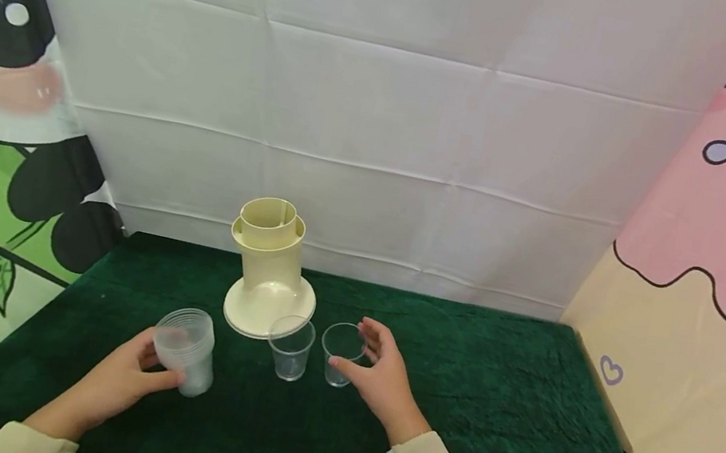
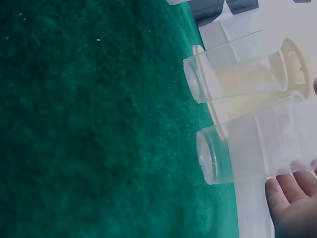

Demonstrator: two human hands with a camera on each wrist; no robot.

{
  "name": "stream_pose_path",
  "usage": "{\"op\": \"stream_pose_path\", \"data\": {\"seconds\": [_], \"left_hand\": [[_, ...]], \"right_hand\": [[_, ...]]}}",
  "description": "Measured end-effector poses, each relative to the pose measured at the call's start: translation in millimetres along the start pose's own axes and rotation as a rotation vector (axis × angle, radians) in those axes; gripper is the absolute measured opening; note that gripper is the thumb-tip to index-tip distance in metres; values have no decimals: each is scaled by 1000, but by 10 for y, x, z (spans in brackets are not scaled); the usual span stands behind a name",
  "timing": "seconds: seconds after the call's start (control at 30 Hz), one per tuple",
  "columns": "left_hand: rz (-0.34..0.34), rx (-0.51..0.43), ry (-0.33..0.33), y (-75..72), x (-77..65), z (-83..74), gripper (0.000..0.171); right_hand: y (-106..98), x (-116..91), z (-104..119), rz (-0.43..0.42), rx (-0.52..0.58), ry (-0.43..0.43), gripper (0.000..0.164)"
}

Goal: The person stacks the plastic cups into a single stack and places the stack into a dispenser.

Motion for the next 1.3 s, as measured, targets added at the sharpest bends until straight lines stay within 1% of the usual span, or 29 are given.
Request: {"op": "stream_pose_path", "data": {"seconds": [0.37, 0.53, 0.63, 0.77, 1.03, 1.3], "left_hand": [[-7, 9, -6, 2, -8, 9, 87], [-9, 13, -9, 4, -9, 6, 88], [-9, 12, -10, 6, -8, 2, 88], [-9, 11, -12, 7, -7, 2, 88], [-10, 16, -15, 7, 5, 22, 89], [-8, 11, -17, 8, 4, 28, 88]], "right_hand": [[44, 19, -150, 17, 23, 38, 77], [44, 31, -187, 7, 25, 46, 76], [47, 38, -201, 7, 46, 51, 75], [51, 38, -203, 11, 69, 52, 74], [19, 50, -200, -4, 69, 49, 71], [16, 33, -111, -14, 68, 43, 66]]}}
Point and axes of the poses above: each hand's wrist, its own x-axis towards the middle knuckle, its own y-axis out of the palm, z = x × y, the point moved 7 cm from there along x, towards the middle knuckle, and after that the axes turned 11 degrees about x, right-handed, at the moved point
